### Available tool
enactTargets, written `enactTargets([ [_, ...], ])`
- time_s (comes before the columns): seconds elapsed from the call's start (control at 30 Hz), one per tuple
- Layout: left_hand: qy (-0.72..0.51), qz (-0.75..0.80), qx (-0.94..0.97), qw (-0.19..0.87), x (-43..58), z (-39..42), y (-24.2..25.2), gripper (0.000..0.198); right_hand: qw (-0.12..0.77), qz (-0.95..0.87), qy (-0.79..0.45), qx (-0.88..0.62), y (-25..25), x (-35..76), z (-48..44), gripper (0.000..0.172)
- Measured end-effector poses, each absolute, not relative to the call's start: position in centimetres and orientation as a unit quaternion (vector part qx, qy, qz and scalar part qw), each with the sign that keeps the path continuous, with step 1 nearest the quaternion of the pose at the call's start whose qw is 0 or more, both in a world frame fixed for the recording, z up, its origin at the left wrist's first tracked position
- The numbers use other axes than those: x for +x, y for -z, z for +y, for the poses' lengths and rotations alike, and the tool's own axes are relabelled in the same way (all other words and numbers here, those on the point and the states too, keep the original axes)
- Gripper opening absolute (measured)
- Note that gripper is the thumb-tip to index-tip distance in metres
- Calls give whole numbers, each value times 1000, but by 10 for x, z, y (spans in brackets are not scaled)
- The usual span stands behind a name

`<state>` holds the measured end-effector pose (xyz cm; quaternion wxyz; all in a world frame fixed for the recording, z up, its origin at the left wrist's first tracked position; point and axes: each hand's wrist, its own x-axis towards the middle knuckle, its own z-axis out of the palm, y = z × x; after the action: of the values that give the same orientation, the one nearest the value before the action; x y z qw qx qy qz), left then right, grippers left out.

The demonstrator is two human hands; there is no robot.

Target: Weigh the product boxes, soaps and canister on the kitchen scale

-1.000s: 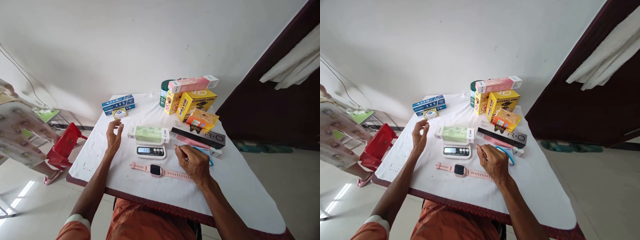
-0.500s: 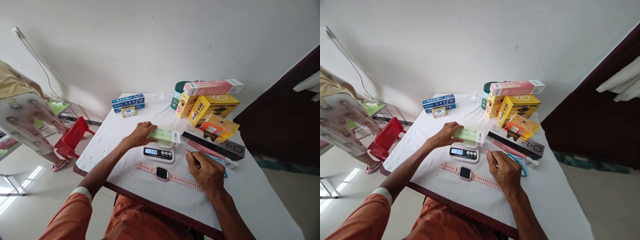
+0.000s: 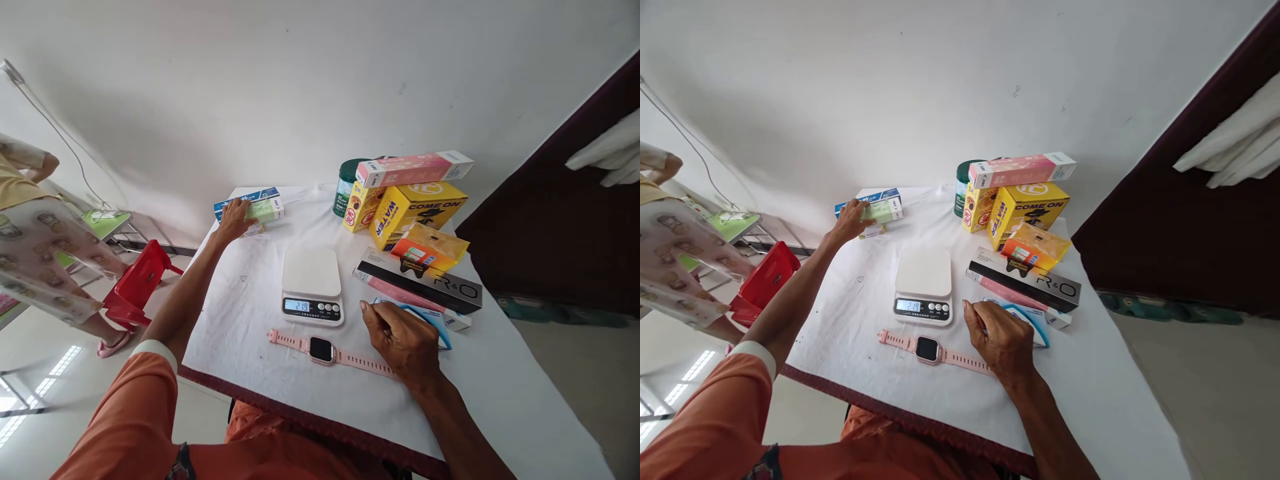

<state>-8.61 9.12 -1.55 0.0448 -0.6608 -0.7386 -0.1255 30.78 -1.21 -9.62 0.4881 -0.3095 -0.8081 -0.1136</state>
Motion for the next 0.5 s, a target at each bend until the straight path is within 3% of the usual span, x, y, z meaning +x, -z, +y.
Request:
enactTargets([
  [0.17,127,-744,-653,68,-96,100,34,36,488,-800,105,-334,95,308,-13,40],
  [0.3,172,-726,-658,101,-93,97,41,45,477,-805,91,-340,93,306,-16,39],
  [0.5,231,-556,-795,76,-2,73,18,46,468,-825,96,-303,89,295,-26,38],
])
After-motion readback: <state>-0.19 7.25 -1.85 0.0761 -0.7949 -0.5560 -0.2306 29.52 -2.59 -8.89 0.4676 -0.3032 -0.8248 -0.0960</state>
